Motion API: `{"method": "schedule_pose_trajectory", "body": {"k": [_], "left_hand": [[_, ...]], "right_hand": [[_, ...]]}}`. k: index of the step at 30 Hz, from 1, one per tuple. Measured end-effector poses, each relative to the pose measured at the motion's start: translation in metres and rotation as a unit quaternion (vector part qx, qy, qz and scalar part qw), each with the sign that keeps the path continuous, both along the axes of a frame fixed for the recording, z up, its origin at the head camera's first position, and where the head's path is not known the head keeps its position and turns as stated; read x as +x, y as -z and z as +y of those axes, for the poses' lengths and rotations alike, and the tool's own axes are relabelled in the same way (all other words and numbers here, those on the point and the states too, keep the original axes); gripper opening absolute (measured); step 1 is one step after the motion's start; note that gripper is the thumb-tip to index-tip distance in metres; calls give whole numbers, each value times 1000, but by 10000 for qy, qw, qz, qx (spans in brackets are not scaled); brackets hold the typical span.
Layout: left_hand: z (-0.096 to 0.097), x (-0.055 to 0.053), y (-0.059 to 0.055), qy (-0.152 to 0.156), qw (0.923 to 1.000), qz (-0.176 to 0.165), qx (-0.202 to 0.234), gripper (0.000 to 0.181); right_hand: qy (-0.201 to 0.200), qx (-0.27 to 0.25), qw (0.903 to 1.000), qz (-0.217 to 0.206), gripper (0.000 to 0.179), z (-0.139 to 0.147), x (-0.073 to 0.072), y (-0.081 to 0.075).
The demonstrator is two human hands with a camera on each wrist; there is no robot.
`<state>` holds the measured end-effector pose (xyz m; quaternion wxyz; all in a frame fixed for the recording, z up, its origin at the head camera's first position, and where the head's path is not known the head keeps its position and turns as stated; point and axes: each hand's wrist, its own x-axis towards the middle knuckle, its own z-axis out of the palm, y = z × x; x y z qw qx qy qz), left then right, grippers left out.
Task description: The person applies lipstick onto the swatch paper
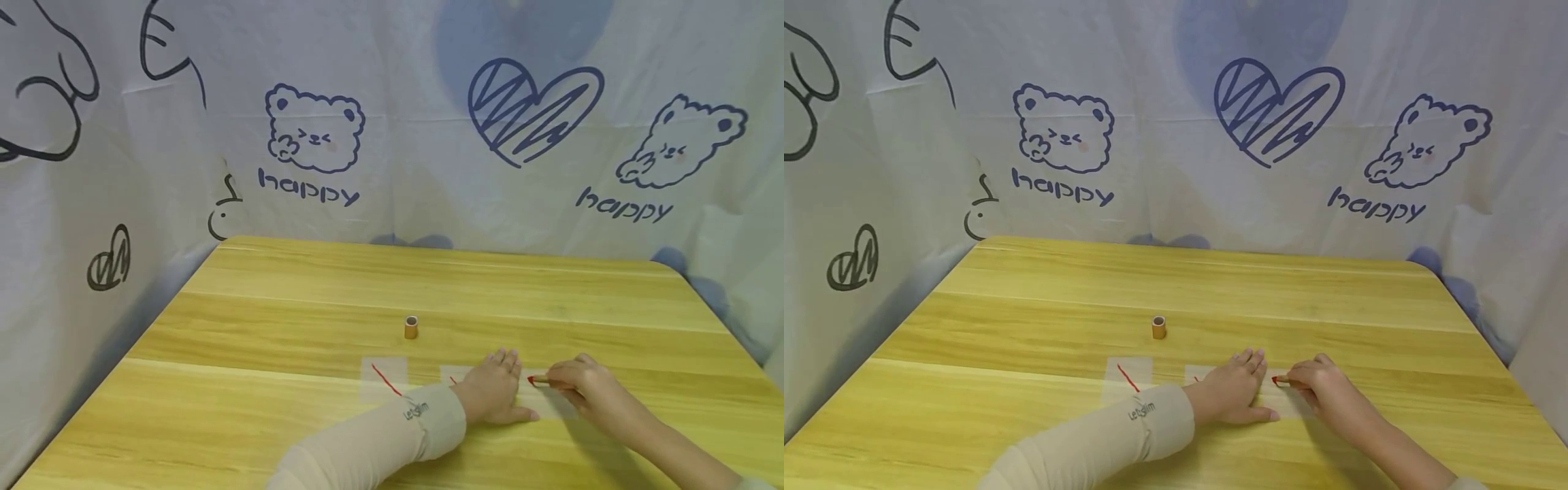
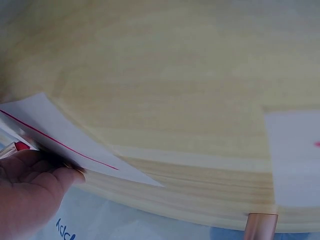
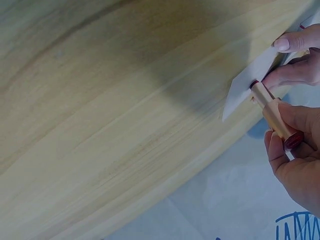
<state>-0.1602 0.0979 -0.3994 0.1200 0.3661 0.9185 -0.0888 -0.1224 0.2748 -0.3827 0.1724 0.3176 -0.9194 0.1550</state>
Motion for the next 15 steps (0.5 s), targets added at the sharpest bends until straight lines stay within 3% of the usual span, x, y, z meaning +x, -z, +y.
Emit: {"method": "schedule_pose_trajectory", "body": {"k": [9, 15], "left_hand": [[1, 0, 0, -11, 10000, 17, -1, 83], [0, -1, 1, 35, 10000, 71, -49, 83]], "right_hand": [[-62, -30, 9999, 105, 34, 1, 0, 0], [10, 33, 10000, -66, 33, 2, 1, -1]]}}
